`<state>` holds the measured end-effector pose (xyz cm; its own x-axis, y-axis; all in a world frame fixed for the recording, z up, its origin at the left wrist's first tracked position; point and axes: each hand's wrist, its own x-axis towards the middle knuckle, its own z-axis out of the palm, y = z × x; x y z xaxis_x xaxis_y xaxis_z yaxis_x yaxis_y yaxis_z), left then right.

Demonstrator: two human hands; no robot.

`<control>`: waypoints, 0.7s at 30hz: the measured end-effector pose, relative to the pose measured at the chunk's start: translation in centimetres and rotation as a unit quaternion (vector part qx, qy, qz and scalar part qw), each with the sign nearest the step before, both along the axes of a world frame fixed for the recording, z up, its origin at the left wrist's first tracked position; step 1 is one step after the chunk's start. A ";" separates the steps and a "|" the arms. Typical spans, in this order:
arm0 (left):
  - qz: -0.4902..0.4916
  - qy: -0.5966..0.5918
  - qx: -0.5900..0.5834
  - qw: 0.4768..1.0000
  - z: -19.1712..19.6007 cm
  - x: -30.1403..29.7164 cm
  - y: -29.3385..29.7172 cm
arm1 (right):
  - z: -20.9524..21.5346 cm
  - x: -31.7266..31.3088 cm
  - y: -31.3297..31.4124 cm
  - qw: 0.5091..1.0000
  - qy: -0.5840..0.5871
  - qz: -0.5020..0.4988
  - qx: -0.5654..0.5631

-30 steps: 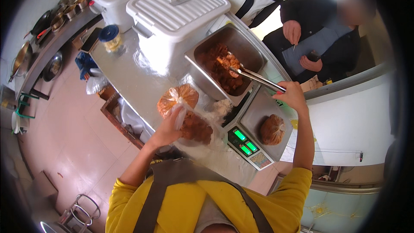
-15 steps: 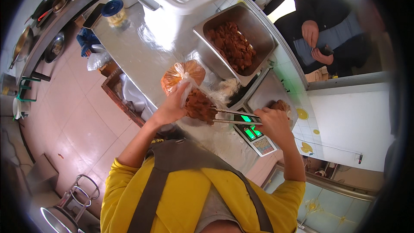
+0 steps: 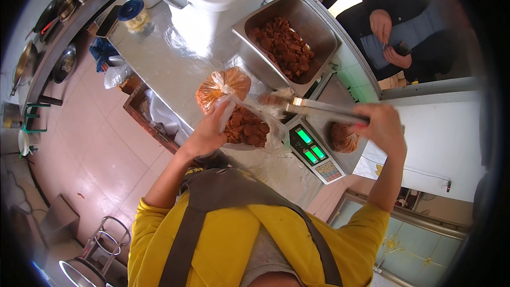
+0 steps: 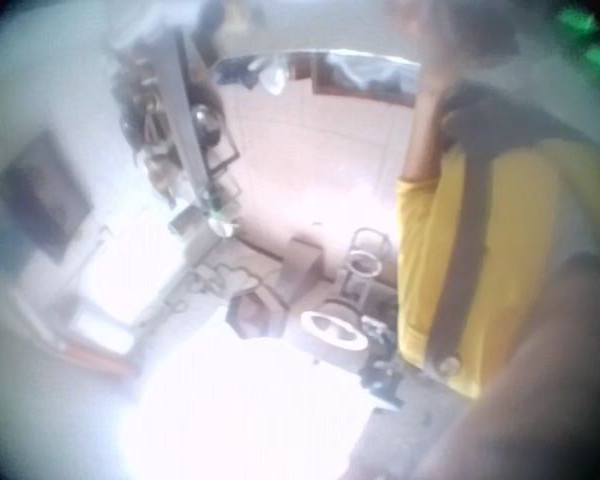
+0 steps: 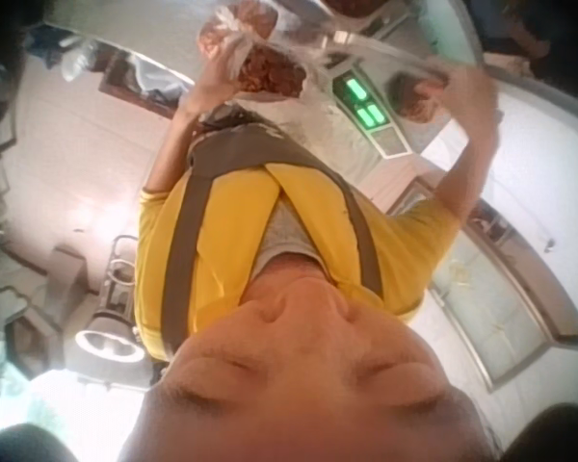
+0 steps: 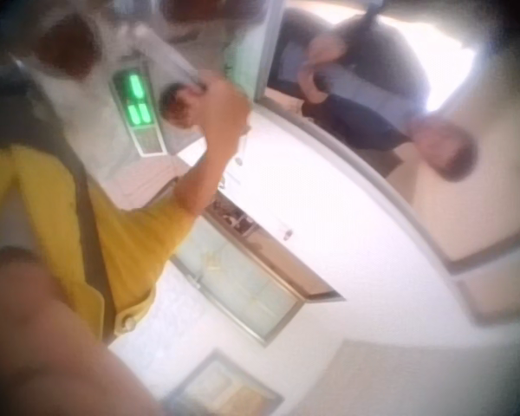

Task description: The person sits on the floor and peels garlic cloves by hand, placing the skins into a cardboard box. Then the person stands, moves to a stainless steel counter, and uses tongs to transfer cooked meat from a metal container into plastic bags, placing the filled bags on a digital scale.

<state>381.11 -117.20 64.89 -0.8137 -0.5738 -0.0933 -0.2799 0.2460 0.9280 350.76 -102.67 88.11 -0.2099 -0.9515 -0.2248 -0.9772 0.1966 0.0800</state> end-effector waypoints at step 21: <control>0.000 0.032 0.024 0.999 1.4 -0.1 0.2 | -9.2 -6.1 -9.8 0.996 0.066 0.015 -0.053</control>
<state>381.05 -116.99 66.34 -0.8192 -0.5694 -0.0683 -0.2190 0.2006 0.9549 344.69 -112.43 78.90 -0.2014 -0.9749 -0.0952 -0.9653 0.1810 0.1883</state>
